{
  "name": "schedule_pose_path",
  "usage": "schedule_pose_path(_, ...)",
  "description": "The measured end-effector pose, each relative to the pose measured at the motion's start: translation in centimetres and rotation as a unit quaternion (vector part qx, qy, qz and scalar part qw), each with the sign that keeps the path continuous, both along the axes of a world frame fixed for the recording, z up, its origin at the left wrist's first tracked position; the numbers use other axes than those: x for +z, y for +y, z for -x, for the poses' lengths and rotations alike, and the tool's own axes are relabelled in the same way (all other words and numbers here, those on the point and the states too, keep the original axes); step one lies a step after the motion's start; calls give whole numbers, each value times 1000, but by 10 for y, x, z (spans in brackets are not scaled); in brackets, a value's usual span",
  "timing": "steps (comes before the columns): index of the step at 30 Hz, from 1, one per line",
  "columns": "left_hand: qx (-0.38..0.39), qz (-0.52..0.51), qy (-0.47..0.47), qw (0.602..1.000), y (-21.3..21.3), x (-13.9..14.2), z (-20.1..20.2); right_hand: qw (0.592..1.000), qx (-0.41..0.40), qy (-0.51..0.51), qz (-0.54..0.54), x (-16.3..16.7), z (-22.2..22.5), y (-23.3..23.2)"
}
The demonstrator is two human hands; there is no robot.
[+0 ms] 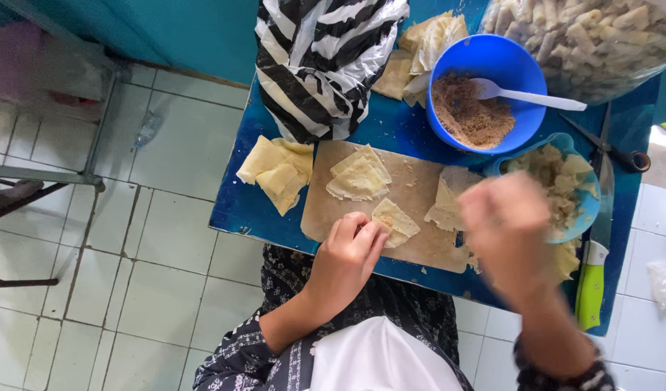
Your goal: The person folds triangular pastry wrappers at a small blue table. They pinch a wrapper closed by hand, spoon brown filling from a blue bowl onto some wrappers, fold the dough over the filling, and set the folded pastries on a cutting board, with finished pieces accumulating in a plastic bag.
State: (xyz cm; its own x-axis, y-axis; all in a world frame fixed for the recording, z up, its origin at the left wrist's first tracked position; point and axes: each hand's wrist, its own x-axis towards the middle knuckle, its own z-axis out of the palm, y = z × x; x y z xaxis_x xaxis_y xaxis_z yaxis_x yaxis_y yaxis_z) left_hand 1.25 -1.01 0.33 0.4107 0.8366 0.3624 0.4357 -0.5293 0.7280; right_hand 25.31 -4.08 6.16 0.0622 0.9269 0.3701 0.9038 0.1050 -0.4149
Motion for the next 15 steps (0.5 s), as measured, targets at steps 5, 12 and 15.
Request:
schedule_pose_path(5,-7,9,-3,1000,1,-1,2,995,-13,-5,96,-27,64,-17)
schedule_pose_path(12,-22,16,-11,1000,3,1,4,994,-15,31,108,-24,63,-14)
schedule_pose_path(15,-26,23,-8,999,2,1,5,959,-43,246,138,-26,64,-18)
